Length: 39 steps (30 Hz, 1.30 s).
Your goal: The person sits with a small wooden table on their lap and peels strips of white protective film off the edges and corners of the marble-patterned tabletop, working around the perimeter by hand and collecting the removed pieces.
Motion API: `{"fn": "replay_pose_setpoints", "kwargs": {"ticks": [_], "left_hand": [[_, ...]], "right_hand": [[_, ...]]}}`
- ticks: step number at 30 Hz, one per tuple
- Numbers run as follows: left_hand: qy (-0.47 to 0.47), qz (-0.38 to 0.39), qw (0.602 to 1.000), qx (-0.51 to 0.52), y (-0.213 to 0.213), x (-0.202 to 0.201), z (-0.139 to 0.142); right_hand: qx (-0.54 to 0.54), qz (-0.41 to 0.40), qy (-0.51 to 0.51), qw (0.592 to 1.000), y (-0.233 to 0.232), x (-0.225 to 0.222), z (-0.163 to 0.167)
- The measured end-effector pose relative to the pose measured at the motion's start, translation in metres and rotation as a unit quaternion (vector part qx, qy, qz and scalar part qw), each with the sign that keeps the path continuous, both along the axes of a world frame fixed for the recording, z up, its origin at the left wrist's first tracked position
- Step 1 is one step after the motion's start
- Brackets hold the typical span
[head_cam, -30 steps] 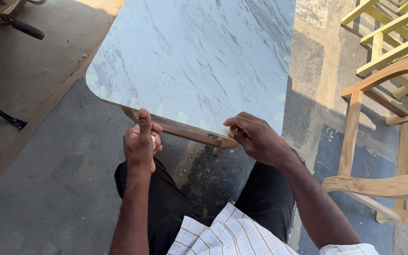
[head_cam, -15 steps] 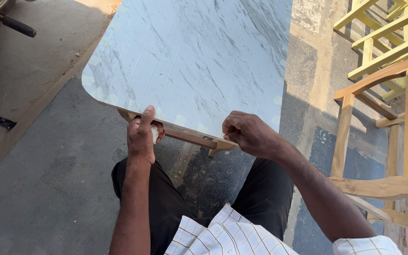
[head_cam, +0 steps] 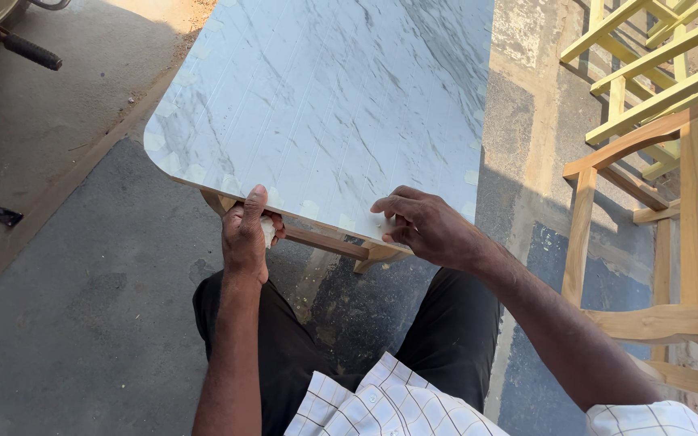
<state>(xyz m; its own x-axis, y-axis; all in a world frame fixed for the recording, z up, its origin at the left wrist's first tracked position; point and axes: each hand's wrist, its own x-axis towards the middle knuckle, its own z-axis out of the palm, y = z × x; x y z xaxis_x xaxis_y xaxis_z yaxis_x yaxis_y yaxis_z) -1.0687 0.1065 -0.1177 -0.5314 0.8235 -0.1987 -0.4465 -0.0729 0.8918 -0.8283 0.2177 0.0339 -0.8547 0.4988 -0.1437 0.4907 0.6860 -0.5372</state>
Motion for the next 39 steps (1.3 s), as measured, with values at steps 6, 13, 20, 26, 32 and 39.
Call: {"fn": "replay_pose_setpoints", "kwargs": {"ticks": [6, 13, 20, 26, 32, 39], "left_hand": [[-0.003, 0.002, 1.000, 0.006, 0.000, 0.001, -0.005], [0.012, -0.004, 1.000, -0.006, 0.001, 0.000, -0.003], [0.009, -0.009, 1.000, 0.003, 0.001, 0.001, -0.003], [0.006, -0.005, 1.000, 0.009, 0.003, 0.001, -0.004], [0.012, -0.012, 1.000, 0.009, 0.003, 0.000, -0.007], [0.006, -0.005, 1.000, 0.016, 0.003, 0.003, -0.004]], "right_hand": [[0.028, 0.007, -0.062, 0.998, -0.005, -0.004, 0.000], [-0.004, 0.016, -0.027, 0.999, 0.001, -0.008, 0.006], [0.012, -0.003, -0.091, 0.996, -0.001, -0.001, 0.001], [0.241, 0.134, -0.107, 0.955, -0.004, -0.009, -0.008], [0.123, 0.070, -0.148, 0.979, 0.006, -0.005, 0.006], [0.189, 0.105, 0.029, 0.976, -0.002, 0.010, -0.012]]}}
